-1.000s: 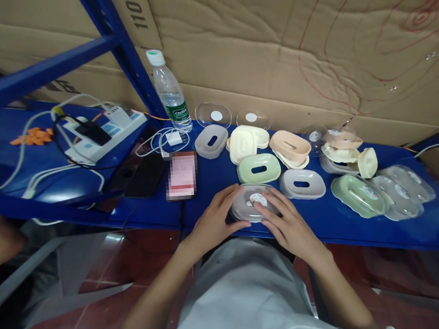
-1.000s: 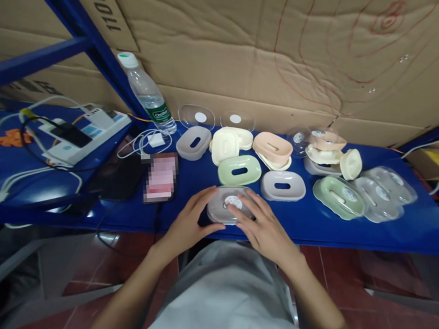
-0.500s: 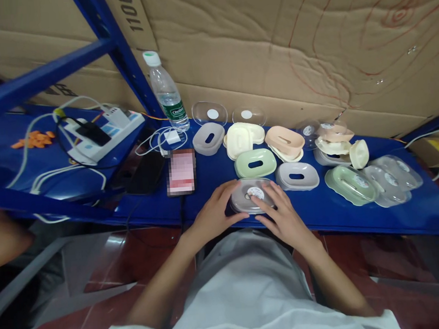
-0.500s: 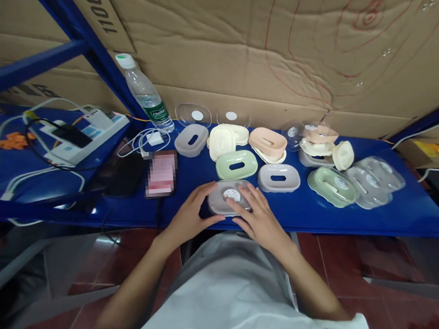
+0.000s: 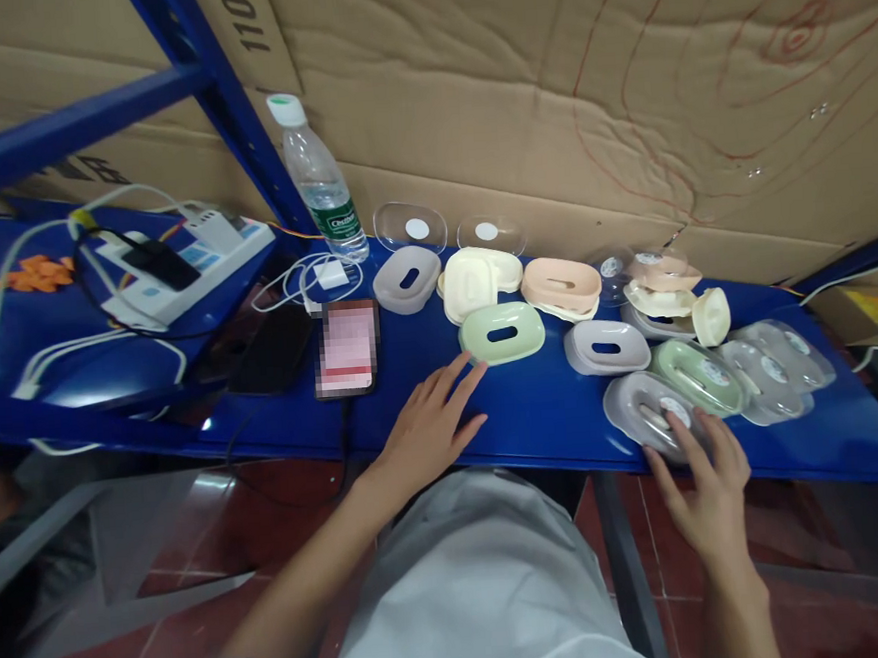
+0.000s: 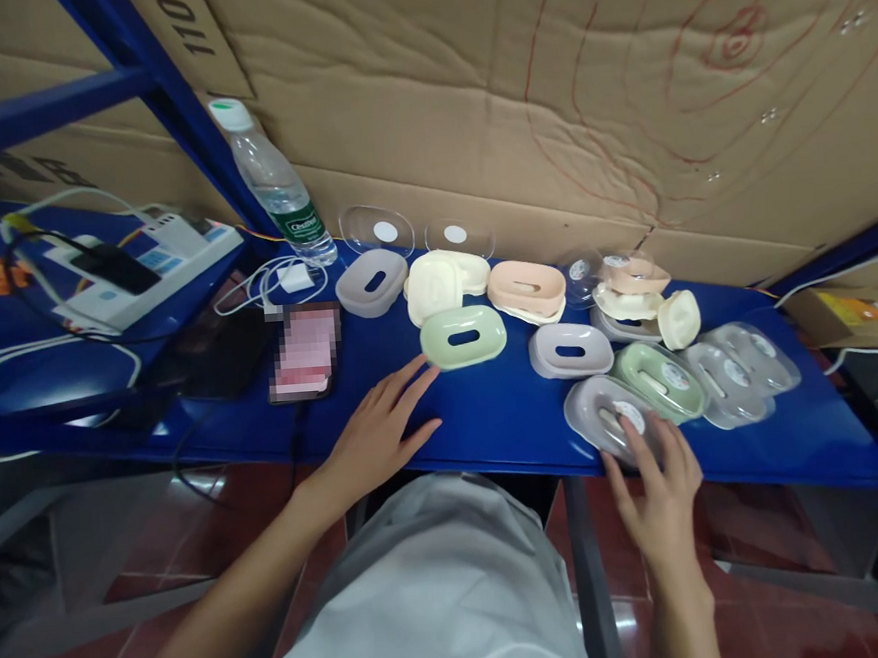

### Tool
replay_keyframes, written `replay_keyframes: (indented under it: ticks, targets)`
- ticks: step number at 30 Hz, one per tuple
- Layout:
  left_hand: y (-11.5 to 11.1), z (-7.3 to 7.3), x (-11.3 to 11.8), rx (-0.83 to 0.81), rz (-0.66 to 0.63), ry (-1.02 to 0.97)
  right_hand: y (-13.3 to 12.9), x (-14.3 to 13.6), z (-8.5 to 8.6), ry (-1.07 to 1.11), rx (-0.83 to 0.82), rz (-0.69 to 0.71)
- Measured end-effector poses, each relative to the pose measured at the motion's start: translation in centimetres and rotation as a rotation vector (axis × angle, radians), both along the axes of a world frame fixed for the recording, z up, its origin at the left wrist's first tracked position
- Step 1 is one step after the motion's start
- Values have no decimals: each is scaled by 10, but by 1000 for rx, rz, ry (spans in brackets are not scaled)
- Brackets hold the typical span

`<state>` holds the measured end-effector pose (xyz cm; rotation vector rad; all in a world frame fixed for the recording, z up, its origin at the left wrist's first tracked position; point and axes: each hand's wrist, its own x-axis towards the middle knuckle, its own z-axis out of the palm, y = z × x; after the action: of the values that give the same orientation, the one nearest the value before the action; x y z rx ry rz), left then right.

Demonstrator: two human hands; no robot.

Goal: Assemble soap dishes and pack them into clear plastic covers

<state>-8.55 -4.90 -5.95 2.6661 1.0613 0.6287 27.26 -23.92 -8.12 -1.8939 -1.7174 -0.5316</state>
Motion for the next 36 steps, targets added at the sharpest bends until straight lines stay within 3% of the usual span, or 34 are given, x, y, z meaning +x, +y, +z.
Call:
replay_keyframes:
  ticks: [5, 10, 13, 15, 18, 24, 30, 33, 36]
  targets:
    - [9, 11, 21, 125, 93, 144, 4, 28, -6, -25, 30, -56]
    - [1, 7, 2, 190, 123, 59, 5, 24, -9, -28, 21, -108]
    - [-6, 3, -16, 178, 116, -7, 11, 6, 2, -67, 44, -54]
    - [-9, 1, -23, 181, 97, -52, 24, -10, 13, -51, 35, 51]
    - [-13, -2, -25, 205, 92, -121, 59, -33, 23, -33, -80, 169]
    - [-24, -2, -27, 218, 201, -202, 130, -62, 28, -68, -257, 154]
    - [-28, 1, -41, 159, 202, -331, 189, -119, 45, -46, -387, 489]
    - [-26, 8, -47, 180, 220, -487, 198, -134, 46, -41, -469, 577]
    - [-26, 12, -51, 181, 186, -563, 181, -128, 42, 2, -449, 595]
